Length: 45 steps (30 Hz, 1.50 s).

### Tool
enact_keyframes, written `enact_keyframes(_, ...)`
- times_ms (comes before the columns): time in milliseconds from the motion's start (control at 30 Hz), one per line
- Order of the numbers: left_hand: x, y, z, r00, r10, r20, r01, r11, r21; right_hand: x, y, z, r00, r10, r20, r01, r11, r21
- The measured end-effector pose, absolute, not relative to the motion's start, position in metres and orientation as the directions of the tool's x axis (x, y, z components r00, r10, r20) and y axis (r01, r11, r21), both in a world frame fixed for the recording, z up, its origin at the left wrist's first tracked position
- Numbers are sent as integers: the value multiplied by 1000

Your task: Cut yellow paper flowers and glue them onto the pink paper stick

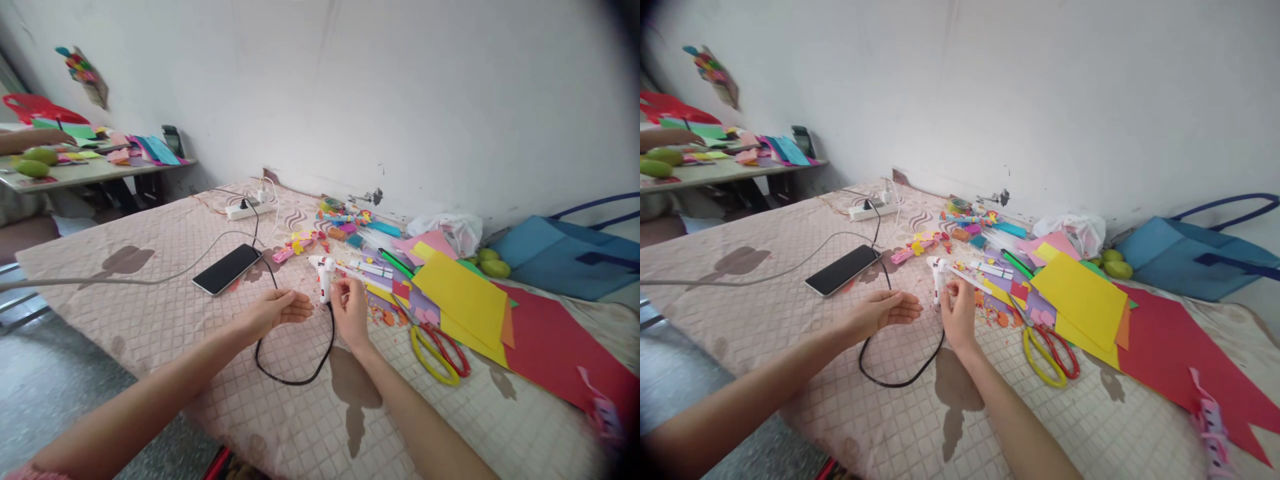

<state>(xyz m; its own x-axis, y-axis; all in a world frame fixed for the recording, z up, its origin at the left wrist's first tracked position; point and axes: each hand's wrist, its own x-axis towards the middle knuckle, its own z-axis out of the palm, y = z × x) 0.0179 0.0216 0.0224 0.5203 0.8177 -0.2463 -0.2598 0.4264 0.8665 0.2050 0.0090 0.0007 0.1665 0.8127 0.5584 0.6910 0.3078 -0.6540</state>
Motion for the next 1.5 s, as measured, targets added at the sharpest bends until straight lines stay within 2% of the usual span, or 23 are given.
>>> enact_keyframes(167, 22, 20, 17, 534, 813, -232, -281, 430, 858, 198, -9, 4, 0, 845, 534, 655, 404, -639)
enact_keyframes(467, 26, 13, 20, 639, 751, -166, -282, 430, 858, 195, -19, 16, -73, 847, 527, 554, 474, -684)
enact_keyframes(667, 30, 4, 39, 700, 693, -172, -260, 471, 843, 202, -27, 16, 12, 839, 544, 536, 454, -712)
enact_keyframes(900, 26, 4, 41, 659, 719, -221, -181, 437, 881, 236, -27, 15, 286, 815, 504, 591, 264, -762)
enact_keyframes(1000, 19, 8, 40, 608, 768, -202, -80, 312, 947, 254, -36, 15, 321, 805, 499, 614, 224, -757)
enact_keyframes(1133, 11, 13, 39, 491, 869, -58, 177, -35, 984, 270, -36, 18, 252, 869, 426, 735, 114, -668)
enact_keyframes(1233, 12, 15, 37, 468, 878, 106, 391, -313, 866, 270, -17, 22, 179, 918, 354, 793, 78, -604)
enact_keyframes(1300, 16, 16, 34, 492, 845, 209, 458, -455, 764, 265, 4, 24, 163, 934, 318, 815, 54, -577)
enact_keyframes(1367, 21, 16, 30, 513, 820, 256, 480, -520, 706, 257, 25, 24, 165, 948, 273, 840, 10, -542)
enact_keyframes(1500, 26, 16, 19, 505, 833, 227, 513, -501, 697, 243, 55, 18, 184, 964, 194, 867, -66, -493)
